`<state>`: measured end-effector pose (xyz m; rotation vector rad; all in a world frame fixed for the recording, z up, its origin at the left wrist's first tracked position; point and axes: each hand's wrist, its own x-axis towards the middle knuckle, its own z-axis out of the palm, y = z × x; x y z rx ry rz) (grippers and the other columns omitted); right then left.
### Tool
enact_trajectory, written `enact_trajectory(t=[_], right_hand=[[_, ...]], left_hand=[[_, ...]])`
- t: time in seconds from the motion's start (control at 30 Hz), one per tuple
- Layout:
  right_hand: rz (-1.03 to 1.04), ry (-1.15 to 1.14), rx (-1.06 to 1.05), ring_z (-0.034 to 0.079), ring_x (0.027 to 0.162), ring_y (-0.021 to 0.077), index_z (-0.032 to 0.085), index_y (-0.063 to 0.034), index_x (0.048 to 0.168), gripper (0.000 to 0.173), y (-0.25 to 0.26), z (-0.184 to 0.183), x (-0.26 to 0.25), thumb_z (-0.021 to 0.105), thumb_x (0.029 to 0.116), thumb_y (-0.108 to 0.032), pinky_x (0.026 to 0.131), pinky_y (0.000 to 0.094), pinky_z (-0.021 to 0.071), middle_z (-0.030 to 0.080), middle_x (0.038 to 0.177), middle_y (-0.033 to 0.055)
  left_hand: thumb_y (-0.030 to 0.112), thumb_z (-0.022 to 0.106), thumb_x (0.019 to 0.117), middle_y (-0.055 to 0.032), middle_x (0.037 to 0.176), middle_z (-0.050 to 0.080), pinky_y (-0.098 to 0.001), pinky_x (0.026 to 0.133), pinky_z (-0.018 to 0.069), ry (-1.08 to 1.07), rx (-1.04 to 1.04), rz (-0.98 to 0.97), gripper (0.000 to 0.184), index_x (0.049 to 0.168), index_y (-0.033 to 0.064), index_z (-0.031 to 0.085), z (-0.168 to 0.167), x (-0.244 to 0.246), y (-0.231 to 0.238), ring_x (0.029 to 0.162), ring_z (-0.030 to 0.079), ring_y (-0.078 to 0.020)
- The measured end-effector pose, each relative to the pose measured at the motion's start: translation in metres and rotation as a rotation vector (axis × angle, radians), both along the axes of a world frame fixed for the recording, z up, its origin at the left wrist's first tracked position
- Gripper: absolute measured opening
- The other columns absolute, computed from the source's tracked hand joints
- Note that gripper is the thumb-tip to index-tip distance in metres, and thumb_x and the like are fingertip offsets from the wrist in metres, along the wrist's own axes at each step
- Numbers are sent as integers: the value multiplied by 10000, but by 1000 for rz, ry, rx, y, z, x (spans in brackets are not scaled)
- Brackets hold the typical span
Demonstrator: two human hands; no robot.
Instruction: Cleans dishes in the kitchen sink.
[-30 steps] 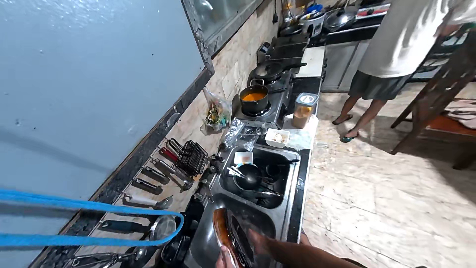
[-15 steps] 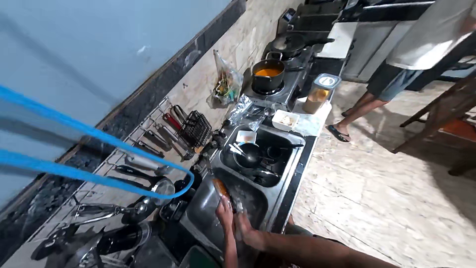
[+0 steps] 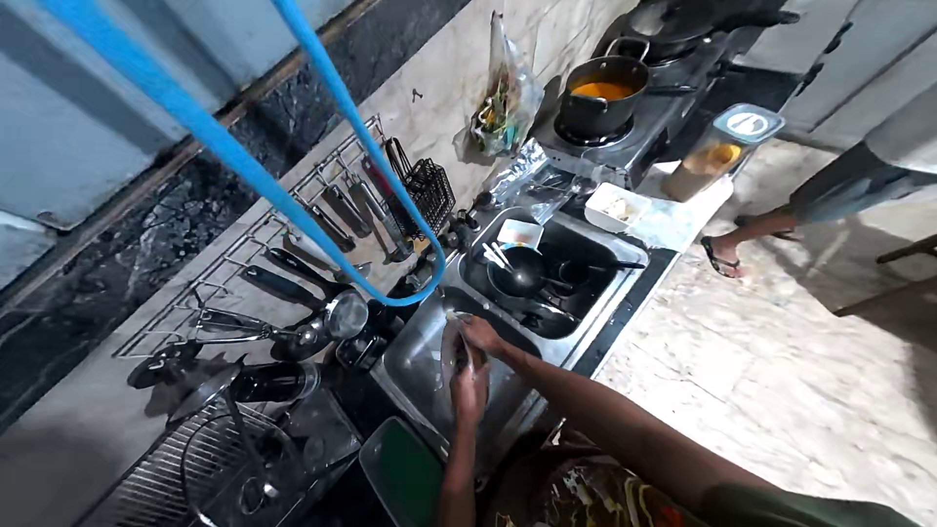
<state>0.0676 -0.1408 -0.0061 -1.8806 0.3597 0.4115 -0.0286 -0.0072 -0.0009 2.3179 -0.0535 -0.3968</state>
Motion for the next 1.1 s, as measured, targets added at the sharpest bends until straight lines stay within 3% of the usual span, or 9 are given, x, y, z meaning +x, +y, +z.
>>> enact_trajectory(t=[0.07,0.13,0.27,0.33,0.4,0.63,0.73,0.93,1.1], right_hand=[[10,83,-35,622,1223,338,638,-18,1317,465,-7,44,-7,632,995,-354,1065,528,460,665,1282,213],[89,229,-183,580,1295,350,604,22,1341,439,-15,87,-14,644,982,-227,1103,522,423,619,1366,228],[249,342,-516,615,1229,431,636,4,1278,379,-12,20,-20,632,930,-148,958,635,504,632,1333,243],[210,342,-567,671,1091,426,698,-27,1113,301,-13,-29,-28,680,888,-226,824,645,544,694,1175,222],[194,368,-532,669,1106,416,710,-47,1115,352,-21,-47,-37,671,923,-339,848,650,536,698,1178,215],[129,90,-499,677,1063,438,647,-42,1234,456,-70,3,-65,576,1001,-426,870,644,538,692,1125,241],[-4,-52,-542,670,1112,412,610,-75,1343,498,-116,27,-60,571,1017,-450,936,604,543,676,1207,225],[124,-25,-598,609,1209,454,585,-49,1365,598,-193,-25,-36,757,888,-366,961,648,515,614,1320,257],[329,39,-575,653,1120,451,677,-69,1209,418,-212,-37,-24,668,954,-400,908,670,512,691,1167,237]], left_hand=[[445,672,966,-197,1037,745,-532,970,548,27,98,-109,501,1187,-2,722,-2,0,1,1009,723,-326],[469,612,995,-198,1075,741,-544,973,543,57,252,-251,516,1222,15,708,-5,-2,-2,1048,715,-347],[408,518,1055,-196,1113,733,-557,964,548,-6,450,-469,450,1236,39,700,-38,-16,-7,1071,705,-371],[414,499,1063,-191,1138,727,-556,961,549,25,522,-521,457,1263,47,682,-61,-19,-5,1089,699,-371],[447,462,1072,-192,1109,733,-557,937,560,49,551,-549,492,1266,44,669,-80,-22,-2,1063,710,-369],[376,426,1091,-185,1122,730,-549,931,557,42,641,-607,425,1275,76,665,-111,-22,-14,1069,707,-367],[226,445,1074,-193,1193,708,-557,953,545,123,707,-634,347,1317,68,637,-117,-23,-31,1120,683,-378],[76,494,1025,-229,1273,667,-585,969,526,287,788,-613,367,1381,52,579,-124,-27,-54,1174,645,-425],[86,515,1018,-215,1366,623,-599,978,527,373,790,-499,395,1406,91,589,-132,-34,-58,1228,617,-426]])
